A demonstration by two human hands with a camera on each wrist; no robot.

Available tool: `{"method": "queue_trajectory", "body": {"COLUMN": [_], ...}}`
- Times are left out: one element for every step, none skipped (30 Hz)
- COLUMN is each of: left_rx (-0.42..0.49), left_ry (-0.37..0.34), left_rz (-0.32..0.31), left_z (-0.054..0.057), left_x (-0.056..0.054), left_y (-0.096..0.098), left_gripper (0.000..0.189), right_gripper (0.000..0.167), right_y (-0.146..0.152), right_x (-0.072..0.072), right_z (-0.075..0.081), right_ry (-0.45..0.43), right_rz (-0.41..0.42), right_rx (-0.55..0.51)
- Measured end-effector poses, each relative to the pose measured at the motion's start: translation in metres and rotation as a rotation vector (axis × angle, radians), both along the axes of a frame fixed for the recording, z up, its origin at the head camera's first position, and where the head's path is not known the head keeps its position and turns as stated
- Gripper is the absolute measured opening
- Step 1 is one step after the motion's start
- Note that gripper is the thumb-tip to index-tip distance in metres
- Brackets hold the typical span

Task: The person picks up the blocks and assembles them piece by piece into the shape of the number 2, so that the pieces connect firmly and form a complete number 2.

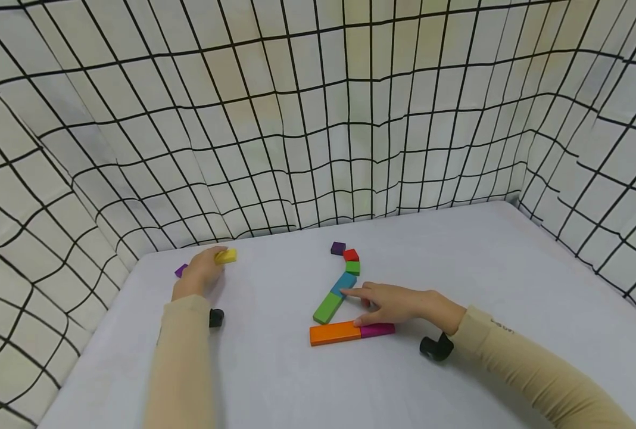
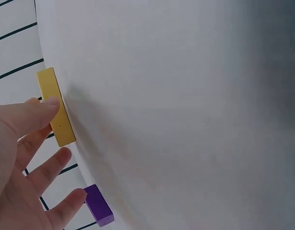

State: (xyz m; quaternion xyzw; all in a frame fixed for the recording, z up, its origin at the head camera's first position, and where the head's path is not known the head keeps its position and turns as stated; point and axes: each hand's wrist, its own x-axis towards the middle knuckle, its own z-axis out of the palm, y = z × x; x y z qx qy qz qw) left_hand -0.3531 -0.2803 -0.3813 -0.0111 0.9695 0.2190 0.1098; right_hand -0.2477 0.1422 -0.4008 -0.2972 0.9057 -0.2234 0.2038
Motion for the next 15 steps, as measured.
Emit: {"method": "queue_trajectory", "body": {"left_rx": [0.002,0.005,0.007,0.007,0.01,0.008,0.005,0.002,-0.002,-0.006,-0.009,-0.016,-0.021,-0.025,-0.027], "left_ry": [0.001,0.003,0.009,0.016,0.022,0.03,0.038,0.044,0.051,0.056,0.059,0.066,0.072,0.077,0.082], "left_rz": [0.005,0.01,0.011,0.012,0.015,0.014,0.013,0.013,0.012,0.011,0.008,0.003,-0.001,-0.004,-0.006], "left_z": [0.0,0.0,0.0002,0.0006,0.0005,0.0007,0.0009,0.0009,0.0004,0.0,-0.0005,-0.0009,-0.0013,-0.0018,-0.0021], "left_x": [-0.0003,-0.0004,-0.0004,-0.0001,-0.0003,-0.0001,0.0002,0.0006,0.0006,0.0007,0.0008,0.0012,0.0014,0.0015,0.0014], "left_y": [0.0007,0.0015,0.0026,0.0035,0.0045,0.0052,0.0057,0.0062,0.0064,0.0063,0.0064,0.0063,0.0062,0.006,0.0058], "left_gripper": [0.058,0.058,0.058,0.058,0.057,0.056,0.055,0.054,0.053,0.052,0.051,0.05,0.05,0.05,0.05], "right_gripper": [0.072,0.072,0.072,0.073,0.073,0.073,0.073,0.073,0.073,0.073,0.073,0.072,0.072,0.073,0.072], "right_y": [-0.0001,-0.0001,0.0,0.0,0.0001,0.0001,-0.0001,-0.0001,-0.0001,-0.0002,-0.0001,-0.0001,0.0001,0.0002,0.0003], "right_x": [0.0002,0.0003,0.0004,0.0005,0.0006,0.0007,0.0008,0.0008,0.001,0.0012,0.0014,0.0017,0.002,0.0022,0.0024], "right_z": [0.0004,0.0006,0.001,0.0016,0.002,0.0024,0.0027,0.0026,0.0025,0.0023,0.0021,0.002,0.0018,0.0015,0.0015], "right_ry": [0.002,0.004,0.006,0.008,0.009,0.009,0.008,0.008,0.007,0.006,0.005,0.004,0.003,0.003,0.002], "right_rz": [0.002,0.003,0.006,0.008,0.009,0.01,0.008,0.008,0.008,0.006,0.006,0.005,0.004,0.002,0.001], "right_rx": [0.001,0.002,0.001,0.0,-0.001,-0.002,-0.002,-0.001,0.0,0.002,0.001,0.0,0.0,0.003,0.001]}}
